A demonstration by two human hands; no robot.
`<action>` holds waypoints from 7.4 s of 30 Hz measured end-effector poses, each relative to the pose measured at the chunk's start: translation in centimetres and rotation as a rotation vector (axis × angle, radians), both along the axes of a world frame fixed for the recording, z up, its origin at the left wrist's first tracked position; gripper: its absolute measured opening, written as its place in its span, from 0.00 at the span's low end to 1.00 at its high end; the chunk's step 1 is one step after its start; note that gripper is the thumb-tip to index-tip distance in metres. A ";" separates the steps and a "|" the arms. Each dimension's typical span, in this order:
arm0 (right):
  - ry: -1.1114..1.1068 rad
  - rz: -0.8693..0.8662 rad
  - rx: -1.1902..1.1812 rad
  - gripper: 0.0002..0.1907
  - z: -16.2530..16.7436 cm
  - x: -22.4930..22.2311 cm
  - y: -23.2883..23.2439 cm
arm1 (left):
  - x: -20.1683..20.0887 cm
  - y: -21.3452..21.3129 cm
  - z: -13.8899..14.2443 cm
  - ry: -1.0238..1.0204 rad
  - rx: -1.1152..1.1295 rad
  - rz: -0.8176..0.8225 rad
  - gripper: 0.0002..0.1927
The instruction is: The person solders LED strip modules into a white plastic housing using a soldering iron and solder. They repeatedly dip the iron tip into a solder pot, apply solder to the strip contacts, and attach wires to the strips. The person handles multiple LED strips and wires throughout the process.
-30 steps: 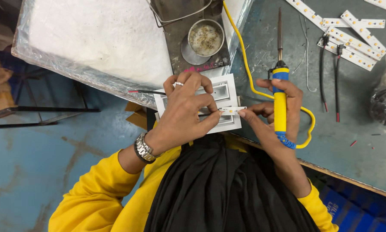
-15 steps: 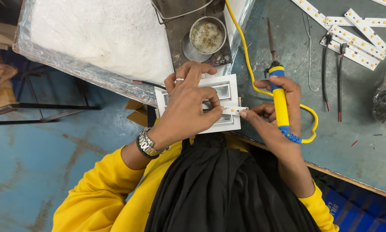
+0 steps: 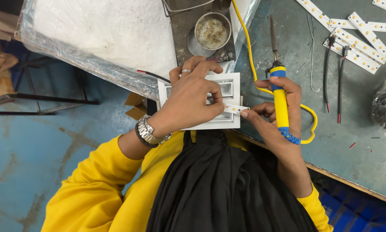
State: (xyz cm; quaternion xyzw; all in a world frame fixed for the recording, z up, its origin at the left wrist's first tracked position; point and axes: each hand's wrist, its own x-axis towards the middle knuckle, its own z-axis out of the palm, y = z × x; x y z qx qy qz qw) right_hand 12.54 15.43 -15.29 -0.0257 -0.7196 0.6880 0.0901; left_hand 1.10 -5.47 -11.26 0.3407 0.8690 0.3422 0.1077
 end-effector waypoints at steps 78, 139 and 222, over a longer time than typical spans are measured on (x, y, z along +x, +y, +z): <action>0.435 -0.384 0.052 0.16 0.7 7.7 3.1 | -1.2 1.2 -0.2 -0.006 -0.046 -0.076 0.07; 0.352 -0.702 0.398 0.12 4.4 8.2 11.5 | -0.6 0.5 -0.1 0.040 -0.050 -0.064 0.07; 0.383 -0.529 0.158 0.12 4.0 6.8 1.6 | -0.7 0.7 -0.4 0.049 0.023 -0.058 0.08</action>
